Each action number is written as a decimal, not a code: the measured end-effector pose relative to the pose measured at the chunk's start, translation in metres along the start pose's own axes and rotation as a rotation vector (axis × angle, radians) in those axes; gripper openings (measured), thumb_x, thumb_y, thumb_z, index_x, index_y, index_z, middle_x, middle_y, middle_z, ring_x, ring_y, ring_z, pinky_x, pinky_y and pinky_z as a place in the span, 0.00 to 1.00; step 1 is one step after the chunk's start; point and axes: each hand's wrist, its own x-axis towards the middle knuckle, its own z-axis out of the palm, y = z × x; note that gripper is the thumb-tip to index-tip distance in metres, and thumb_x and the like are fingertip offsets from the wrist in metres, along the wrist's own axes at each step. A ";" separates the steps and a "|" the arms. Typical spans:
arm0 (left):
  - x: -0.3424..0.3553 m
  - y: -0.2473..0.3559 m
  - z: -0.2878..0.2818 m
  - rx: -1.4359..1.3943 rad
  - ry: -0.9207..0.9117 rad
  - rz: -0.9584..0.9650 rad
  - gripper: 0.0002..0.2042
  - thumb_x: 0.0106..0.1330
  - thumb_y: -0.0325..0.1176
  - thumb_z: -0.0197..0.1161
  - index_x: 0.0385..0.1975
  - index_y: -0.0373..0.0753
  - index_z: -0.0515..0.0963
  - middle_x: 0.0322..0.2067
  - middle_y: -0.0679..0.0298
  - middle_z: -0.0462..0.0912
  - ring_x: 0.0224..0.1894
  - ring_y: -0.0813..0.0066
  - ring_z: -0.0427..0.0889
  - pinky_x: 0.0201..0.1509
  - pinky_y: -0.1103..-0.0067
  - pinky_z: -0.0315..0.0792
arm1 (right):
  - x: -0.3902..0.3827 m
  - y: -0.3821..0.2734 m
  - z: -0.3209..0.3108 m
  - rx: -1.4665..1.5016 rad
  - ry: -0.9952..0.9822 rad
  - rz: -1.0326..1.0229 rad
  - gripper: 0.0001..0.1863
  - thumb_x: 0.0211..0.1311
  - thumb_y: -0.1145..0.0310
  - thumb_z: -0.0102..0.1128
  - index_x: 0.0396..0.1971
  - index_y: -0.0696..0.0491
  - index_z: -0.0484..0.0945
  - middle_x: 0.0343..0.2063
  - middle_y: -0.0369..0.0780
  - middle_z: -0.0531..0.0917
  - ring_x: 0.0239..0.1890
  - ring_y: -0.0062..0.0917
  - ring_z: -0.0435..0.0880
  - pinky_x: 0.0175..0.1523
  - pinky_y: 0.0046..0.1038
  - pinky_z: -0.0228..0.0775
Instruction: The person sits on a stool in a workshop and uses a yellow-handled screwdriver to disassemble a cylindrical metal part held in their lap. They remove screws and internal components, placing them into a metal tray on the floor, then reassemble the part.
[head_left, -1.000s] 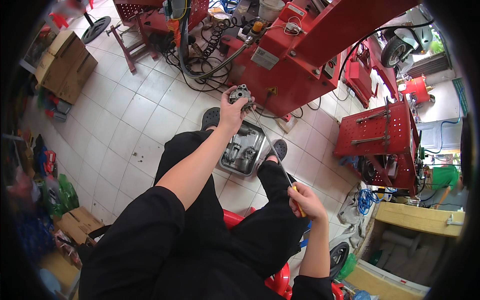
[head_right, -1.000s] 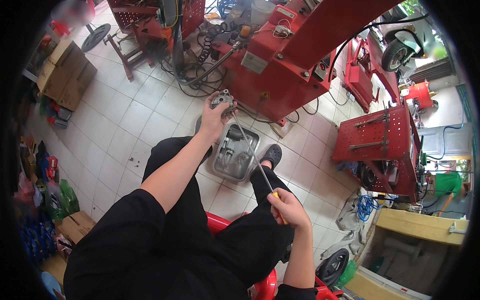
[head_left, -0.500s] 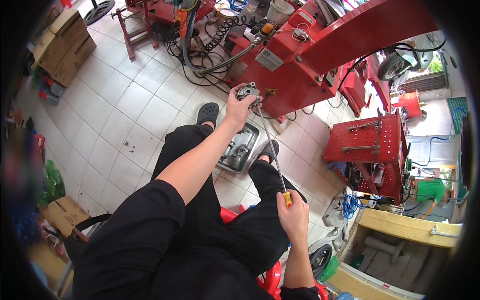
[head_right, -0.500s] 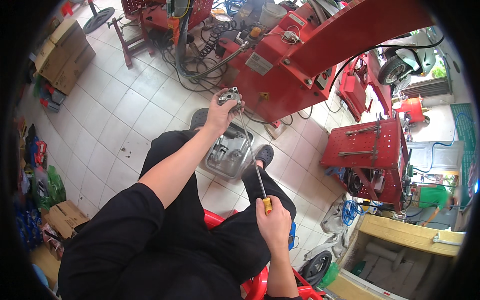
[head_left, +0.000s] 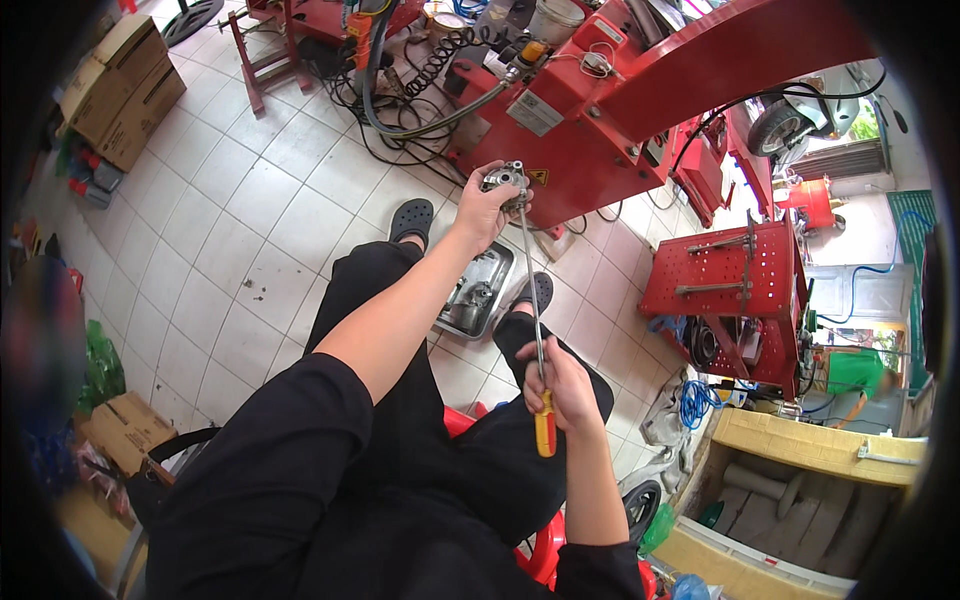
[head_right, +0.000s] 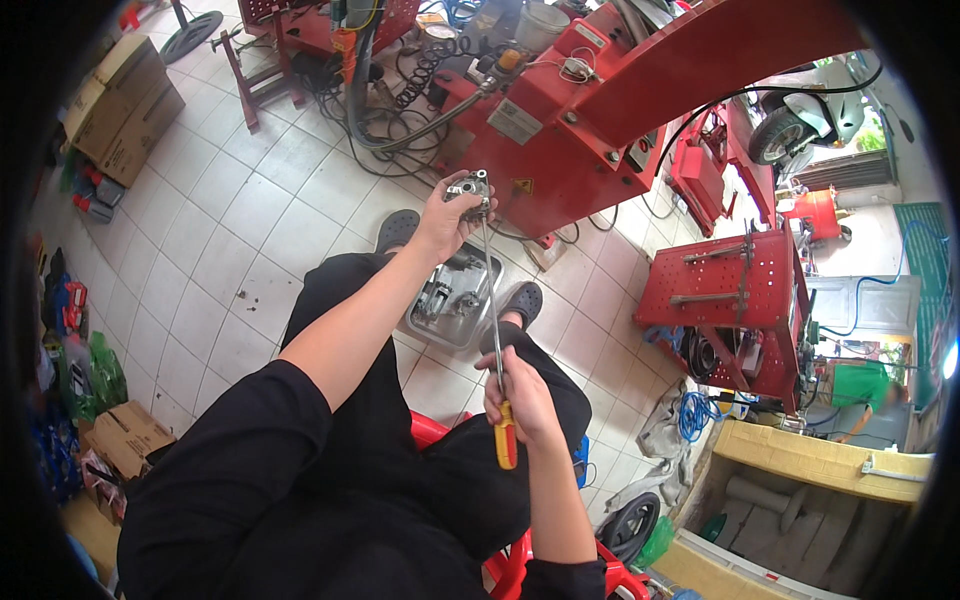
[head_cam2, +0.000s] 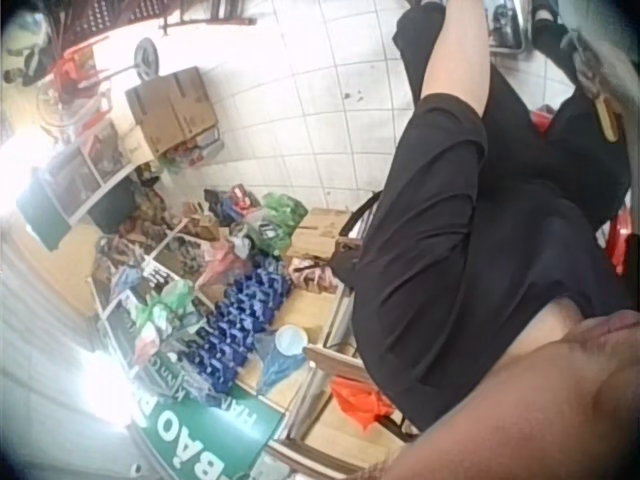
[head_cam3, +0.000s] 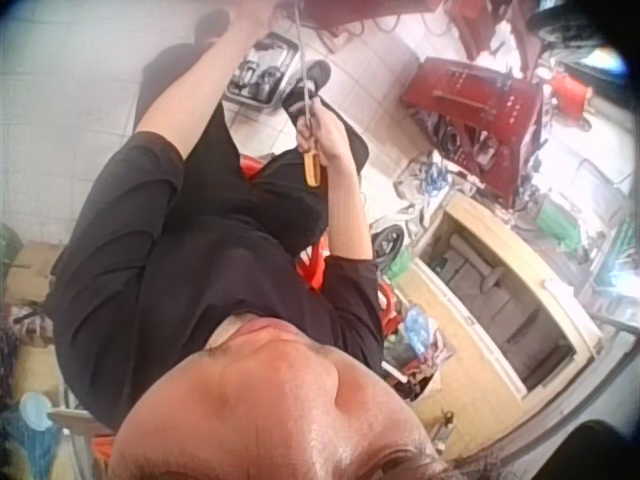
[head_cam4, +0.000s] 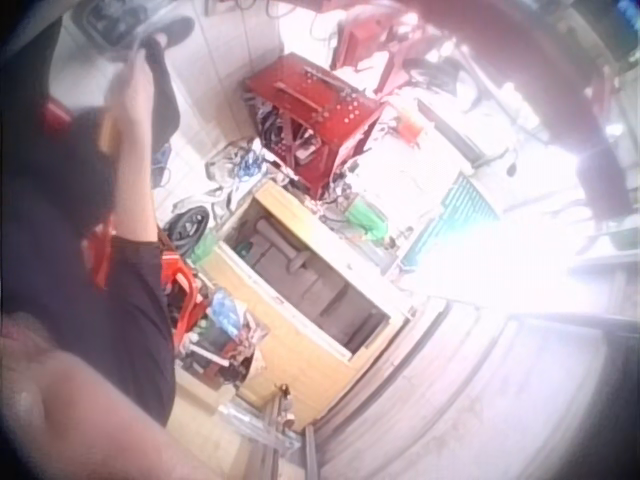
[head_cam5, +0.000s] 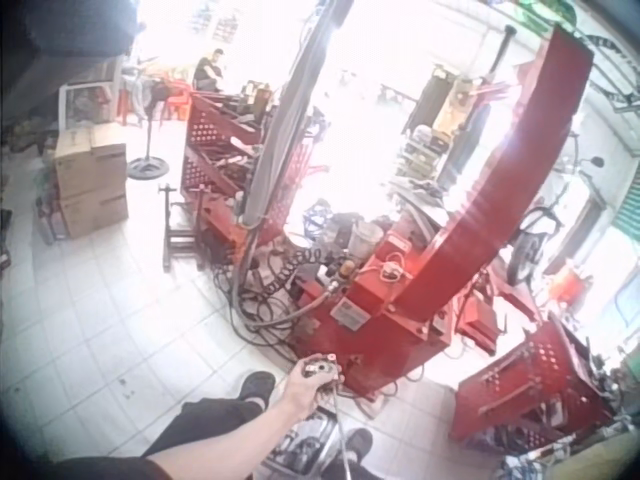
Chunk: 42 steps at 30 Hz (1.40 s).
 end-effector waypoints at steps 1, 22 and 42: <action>-0.001 0.002 0.001 0.007 -0.004 -0.008 0.24 0.56 0.19 0.55 0.52 0.40 0.58 0.41 0.50 0.75 0.39 0.61 0.80 0.40 0.69 0.77 | 0.010 0.000 0.002 0.079 -0.033 0.014 0.16 0.67 0.57 0.43 0.34 0.57 0.68 0.13 0.33 0.63 0.12 0.19 0.65 0.17 0.22 0.59; -0.003 0.001 -0.003 0.312 -0.136 -0.158 0.24 0.55 0.18 0.54 0.53 0.39 0.59 0.42 0.50 0.76 0.39 0.62 0.80 0.38 0.71 0.78 | 0.068 0.040 0.017 0.252 0.088 -0.105 0.11 0.63 0.63 0.52 0.37 0.55 0.68 0.20 0.33 0.65 0.18 0.18 0.64 0.21 0.21 0.55; -0.009 -0.007 0.002 0.375 -0.193 -0.168 0.25 0.53 0.17 0.56 0.52 0.39 0.60 0.39 0.53 0.78 0.37 0.64 0.82 0.35 0.72 0.78 | 0.080 0.044 0.001 0.455 -0.088 -0.098 0.12 0.65 0.60 0.49 0.34 0.54 0.67 0.21 0.35 0.69 0.16 0.18 0.67 0.18 0.20 0.56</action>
